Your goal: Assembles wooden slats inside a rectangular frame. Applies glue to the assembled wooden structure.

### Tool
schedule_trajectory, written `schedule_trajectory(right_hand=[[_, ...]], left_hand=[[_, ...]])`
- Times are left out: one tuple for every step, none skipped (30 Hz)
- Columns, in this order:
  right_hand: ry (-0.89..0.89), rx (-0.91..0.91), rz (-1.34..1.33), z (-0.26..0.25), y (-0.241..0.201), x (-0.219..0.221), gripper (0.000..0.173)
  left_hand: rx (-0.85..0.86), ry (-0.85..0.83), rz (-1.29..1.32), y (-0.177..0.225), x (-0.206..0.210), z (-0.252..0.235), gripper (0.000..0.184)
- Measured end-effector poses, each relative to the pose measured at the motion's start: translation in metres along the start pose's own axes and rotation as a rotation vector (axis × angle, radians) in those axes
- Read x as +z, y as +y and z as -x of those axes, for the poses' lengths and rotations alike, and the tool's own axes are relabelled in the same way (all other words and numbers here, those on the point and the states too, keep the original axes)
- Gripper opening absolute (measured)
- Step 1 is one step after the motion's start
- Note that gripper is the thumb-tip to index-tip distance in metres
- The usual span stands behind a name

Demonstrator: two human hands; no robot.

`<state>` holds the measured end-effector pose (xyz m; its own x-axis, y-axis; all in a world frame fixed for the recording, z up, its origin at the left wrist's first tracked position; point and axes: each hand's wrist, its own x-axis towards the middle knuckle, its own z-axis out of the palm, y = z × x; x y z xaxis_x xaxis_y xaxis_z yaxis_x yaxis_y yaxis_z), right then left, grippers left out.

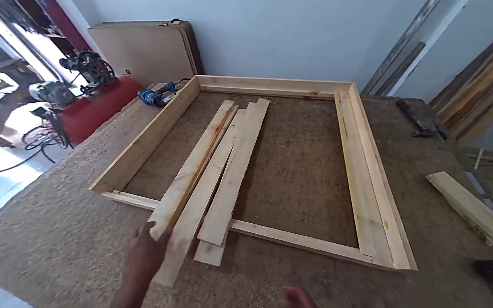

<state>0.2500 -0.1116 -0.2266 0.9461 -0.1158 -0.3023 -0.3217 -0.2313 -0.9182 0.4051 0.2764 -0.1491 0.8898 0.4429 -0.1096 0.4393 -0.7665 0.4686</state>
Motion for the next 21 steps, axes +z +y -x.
schedule_trajectory(right_hand=[[-0.072,0.027,-0.026,-0.01,-0.017,0.03,0.035],[-0.12,0.065,-0.044,-0.022,-0.034,0.057,0.04],[-0.14,0.109,-0.057,-0.037,-0.05,0.081,0.047],[-0.131,0.148,-0.053,-0.051,-0.062,0.103,0.053],[-0.108,0.181,-0.028,-0.066,-0.073,0.124,0.061],[-0.069,0.2,0.013,-0.081,-0.082,0.142,0.07],[-0.024,0.215,0.072,-0.095,-0.09,0.157,0.078],[0.028,0.226,0.146,-0.107,-0.1,0.17,0.088],[0.07,0.235,0.228,-0.116,-0.111,0.18,0.099],[0.103,0.241,0.315,-0.123,-0.122,0.189,0.109],[0.12,0.257,0.409,-0.129,-0.131,0.197,0.119],[0.125,0.284,0.498,-0.134,-0.139,0.205,0.126],[0.113,0.317,0.56,-0.137,-0.144,0.212,0.132],[0.088,0.347,0.588,-0.138,-0.148,0.216,0.135],[0.06,0.364,0.592,-0.138,-0.15,0.219,0.134],[0.032,0.381,0.577,-0.138,-0.153,0.219,0.132],[0.012,0.398,0.559,-0.139,-0.156,0.218,0.13],[0.002,0.42,0.555,-0.141,-0.158,0.215,0.125],[0.002,0.444,0.567,-0.142,-0.16,0.211,0.121],[0.01,0.468,0.588,-0.143,-0.161,0.205,0.117],[0.03,0.484,0.608,-0.143,-0.16,0.197,0.114]], left_hand=[[-0.066,-0.003,-0.021,-0.02,-0.005,-0.018,0.069],[-0.123,-0.045,-0.041,-0.036,-0.007,-0.033,0.074],[-0.162,-0.116,-0.057,-0.05,-0.006,-0.046,0.078],[-0.184,-0.203,-0.07,-0.061,-0.003,-0.055,0.08],[-0.185,-0.279,-0.069,-0.071,-0.001,-0.06,0.08],[-0.169,-0.328,-0.058,-0.077,0.001,-0.062,0.08],[-0.145,-0.338,-0.038,-0.083,0.003,-0.063,0.081],[-0.12,-0.325,-0.01,-0.089,0.006,-0.062,0.081],[-0.097,-0.31,0.027,-0.095,0.009,-0.061,0.082],[-0.082,-0.299,0.054,-0.099,0.011,-0.06,0.083],[-0.072,-0.299,0.06,-0.102,0.011,-0.061,0.083],[-0.066,-0.308,0.056,-0.103,0.01,-0.063,0.083],[-0.062,-0.32,0.051,-0.103,0.009,-0.066,0.082],[-0.061,-0.331,0.051,-0.102,0.008,-0.068,0.081],[-0.059,-0.339,0.055,-0.101,0.007,-0.068,0.079],[-0.059,-0.341,0.049,-0.099,0.006,-0.068,0.079],[-0.06,-0.341,0.037,-0.099,0.006,-0.068,0.08],[-0.056,-0.339,0.026,-0.099,0.007,-0.067,0.08],[-0.057,-0.336,0.014,-0.099,0.008,-0.066,0.08],[-0.061,-0.337,0.003,-0.098,0.008,-0.064,0.081],[-0.062,-0.339,-0.003,-0.097,0.008,-0.063,0.082]])
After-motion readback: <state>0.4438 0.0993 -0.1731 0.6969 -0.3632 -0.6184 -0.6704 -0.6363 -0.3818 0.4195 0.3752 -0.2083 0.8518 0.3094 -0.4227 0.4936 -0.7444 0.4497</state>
